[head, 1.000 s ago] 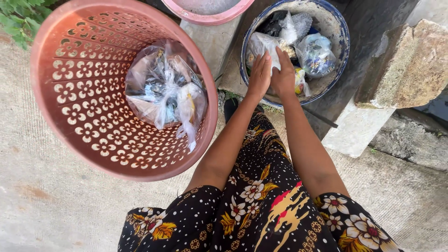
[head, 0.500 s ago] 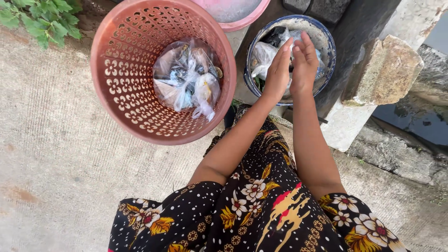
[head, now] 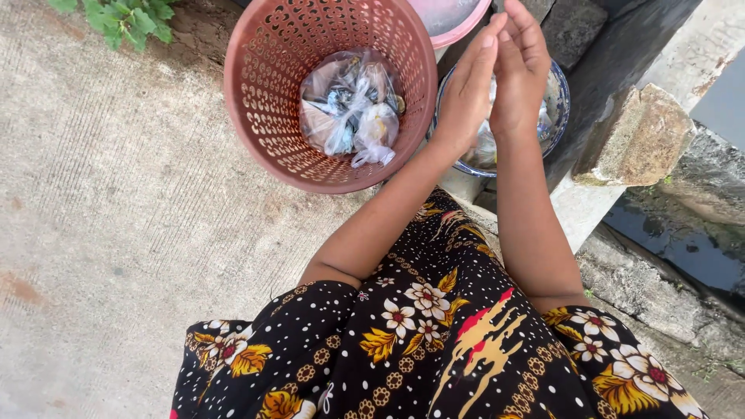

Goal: The recorder sorts food items in plastic bags into a different bucket.

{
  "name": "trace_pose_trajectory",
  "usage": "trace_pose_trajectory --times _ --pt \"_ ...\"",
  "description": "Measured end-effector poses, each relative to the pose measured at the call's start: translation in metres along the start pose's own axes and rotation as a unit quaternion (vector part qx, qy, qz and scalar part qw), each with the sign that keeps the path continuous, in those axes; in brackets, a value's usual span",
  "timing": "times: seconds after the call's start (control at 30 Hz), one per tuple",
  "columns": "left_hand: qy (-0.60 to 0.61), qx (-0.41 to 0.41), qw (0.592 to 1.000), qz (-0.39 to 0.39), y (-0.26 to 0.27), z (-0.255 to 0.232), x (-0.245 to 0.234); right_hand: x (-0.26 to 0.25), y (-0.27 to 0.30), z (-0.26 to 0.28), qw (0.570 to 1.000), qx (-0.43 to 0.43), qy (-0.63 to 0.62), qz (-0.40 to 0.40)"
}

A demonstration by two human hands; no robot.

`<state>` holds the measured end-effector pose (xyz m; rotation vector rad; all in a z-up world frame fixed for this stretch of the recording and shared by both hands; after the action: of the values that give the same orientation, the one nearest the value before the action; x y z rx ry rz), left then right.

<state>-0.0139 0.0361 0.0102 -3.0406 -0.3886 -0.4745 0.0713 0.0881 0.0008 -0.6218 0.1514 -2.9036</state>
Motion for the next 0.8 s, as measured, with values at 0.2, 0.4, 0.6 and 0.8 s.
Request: trace_pose_trajectory --times 0.2,0.4,0.6,0.8 --pt "0.038 0.014 0.999 -0.007 0.001 -0.019 -0.052 0.064 0.004 0.01 0.998 -0.005 0.026 0.064" --pt "0.048 -0.017 0.997 -0.055 0.007 -0.041 -0.115 0.101 0.007 -0.013 0.988 -0.005 0.105 0.113" --pt "-0.019 -0.049 0.997 -0.064 0.021 -0.03 -0.17 0.122 0.017 -0.035 0.94 0.005 0.264 0.216" --pt "-0.08 -0.099 0.987 -0.097 0.032 0.003 -0.205 0.129 0.033 -0.054 0.805 0.031 0.494 0.327"
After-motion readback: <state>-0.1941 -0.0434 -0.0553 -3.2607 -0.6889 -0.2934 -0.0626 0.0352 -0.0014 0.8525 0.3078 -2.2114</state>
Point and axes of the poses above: each hand's wrist, its own y-axis away from the middle knuckle, its own x-axis out of the palm, z = x × y, the point moved 4 cm from there along -y, towards the middle knuckle, and after that the axes turned 5 degrees about -x, right-handed, at the moved point
